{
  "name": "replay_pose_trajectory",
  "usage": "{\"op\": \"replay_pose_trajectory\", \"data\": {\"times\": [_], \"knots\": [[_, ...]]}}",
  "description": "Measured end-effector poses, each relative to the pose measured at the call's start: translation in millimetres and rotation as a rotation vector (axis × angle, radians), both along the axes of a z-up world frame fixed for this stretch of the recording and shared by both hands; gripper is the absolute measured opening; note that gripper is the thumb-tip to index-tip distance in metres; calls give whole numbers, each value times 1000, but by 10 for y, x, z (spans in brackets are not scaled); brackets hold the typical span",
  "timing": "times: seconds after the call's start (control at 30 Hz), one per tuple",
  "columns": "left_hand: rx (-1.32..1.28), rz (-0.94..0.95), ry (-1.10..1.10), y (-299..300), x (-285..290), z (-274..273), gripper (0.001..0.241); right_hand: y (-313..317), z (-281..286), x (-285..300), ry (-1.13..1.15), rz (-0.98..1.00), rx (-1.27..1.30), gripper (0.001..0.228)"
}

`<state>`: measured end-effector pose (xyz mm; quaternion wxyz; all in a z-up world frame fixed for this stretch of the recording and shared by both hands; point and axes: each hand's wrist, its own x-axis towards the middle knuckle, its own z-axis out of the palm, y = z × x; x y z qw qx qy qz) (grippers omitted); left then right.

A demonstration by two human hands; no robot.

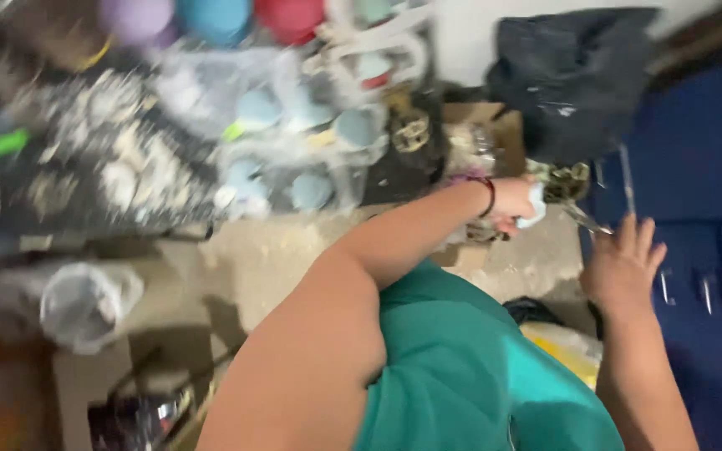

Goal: The person trims excess material from several colorful plastic molds using a small metal tool. They handle yellow, pink, and blue molds, scraping the edges and surfaces to remove residue.

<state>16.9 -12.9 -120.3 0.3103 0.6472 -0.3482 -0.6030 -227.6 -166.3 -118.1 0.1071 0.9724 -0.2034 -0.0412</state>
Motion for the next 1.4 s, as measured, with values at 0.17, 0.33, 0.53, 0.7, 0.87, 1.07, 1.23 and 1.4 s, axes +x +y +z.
{"op": "replay_pose_trajectory", "data": {"times": [0.17, 0.33, 0.53, 0.7, 0.87, 1.07, 1.23, 1.4], "knots": [[-52, 294, 170, 1009, 20, 701, 84, 327, 161, 318, -160, -287, 971, 74], [-281, 525, 62, 2163, 126, 740, 62, 853, 175, 536, -377, -305, 1224, 63], [-276, 1209, 44, 3861, 377, 230, 29, 1563, 490, 832, -272, -193, 1259, 23], [67, 1581, -340, 5469, 667, 605, 41, 2165, 483, 1182, -154, 183, 1066, 31], [-6, 1670, -739, 6972, 1437, 75, 37, 3545, 186, 1883, -96, 587, 1038, 37], [68, 1293, -838, 7538, 2276, -463, 32, 5829, 247, 2922, 281, 668, 670, 48], [55, 1085, -887, 7611, 2192, -250, 34, 6549, 11, 3246, 211, 558, 359, 47], [312, 675, -1133, 7549, 1853, 56, 43, 6723, 136, 3308, 119, 561, 108, 64]]}}
